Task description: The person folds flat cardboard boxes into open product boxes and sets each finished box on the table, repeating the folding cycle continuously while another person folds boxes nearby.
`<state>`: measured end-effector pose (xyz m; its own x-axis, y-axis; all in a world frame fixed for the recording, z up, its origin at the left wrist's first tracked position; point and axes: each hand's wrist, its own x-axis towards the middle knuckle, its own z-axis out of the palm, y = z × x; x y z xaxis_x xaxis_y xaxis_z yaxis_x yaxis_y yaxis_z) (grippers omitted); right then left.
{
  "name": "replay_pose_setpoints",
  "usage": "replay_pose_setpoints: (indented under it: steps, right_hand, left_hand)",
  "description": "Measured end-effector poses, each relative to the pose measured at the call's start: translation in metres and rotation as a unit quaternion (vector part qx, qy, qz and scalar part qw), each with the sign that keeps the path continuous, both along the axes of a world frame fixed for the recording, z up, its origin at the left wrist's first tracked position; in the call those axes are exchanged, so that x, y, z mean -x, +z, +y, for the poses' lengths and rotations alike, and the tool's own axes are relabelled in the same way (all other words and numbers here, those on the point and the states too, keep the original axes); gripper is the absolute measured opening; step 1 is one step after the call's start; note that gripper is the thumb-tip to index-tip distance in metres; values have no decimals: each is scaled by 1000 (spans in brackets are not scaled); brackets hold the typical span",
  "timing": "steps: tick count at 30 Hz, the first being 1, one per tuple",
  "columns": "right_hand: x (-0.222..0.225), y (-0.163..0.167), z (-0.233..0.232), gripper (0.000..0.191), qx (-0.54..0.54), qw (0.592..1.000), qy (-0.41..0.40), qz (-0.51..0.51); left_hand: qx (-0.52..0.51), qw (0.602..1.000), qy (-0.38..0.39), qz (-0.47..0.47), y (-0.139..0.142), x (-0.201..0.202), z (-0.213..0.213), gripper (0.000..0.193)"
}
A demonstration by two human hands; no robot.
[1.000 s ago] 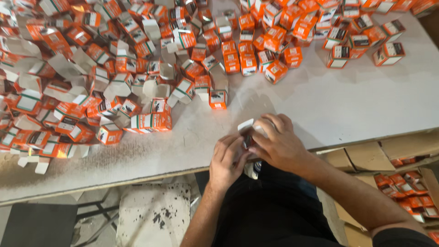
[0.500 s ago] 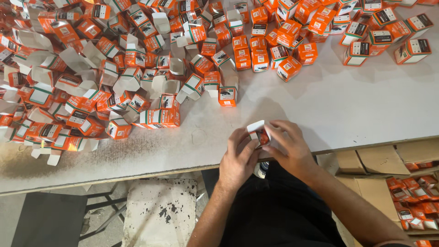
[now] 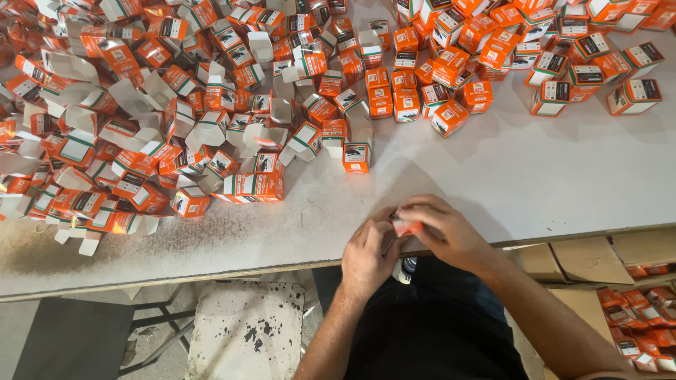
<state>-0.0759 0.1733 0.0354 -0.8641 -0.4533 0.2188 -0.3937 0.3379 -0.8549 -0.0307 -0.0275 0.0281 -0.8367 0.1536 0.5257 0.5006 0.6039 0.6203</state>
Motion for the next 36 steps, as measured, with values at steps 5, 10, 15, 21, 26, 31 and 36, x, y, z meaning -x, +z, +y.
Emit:
replay_pose_setpoints:
  steps: [5,10,15,21,26,31,36]
  right_hand:
    - [0,3,6,36,-9,989,56,140]
    - [-5,-3,-3,27,30,991,18,128]
    - [-5,-3,-2,23,22,991,25,126]
    - [-12,4,-1,36,-123,947,20,296]
    - [15,22,36,44,-232,932,-142,241]
    - [21,-18,75,70,-325,855,-324,242]
    - [15,-126,118,59,-234,841,-402,276]
  left_hand:
    - [-8,1000,-4,-25,-2,0,-1,48]
    - [-7,1000,-23,-15,-2,0,-4,47]
    - [28,999,-27,19,2,0,-6,39]
    - [124,987,-42,90,37,2,-9,27]
    - [148,977,-131,77,94,70,-62,29]
    - [185,965,-21,184,140,291,-115,31]
    - [244,953,147,-103,120,488,-138,18]
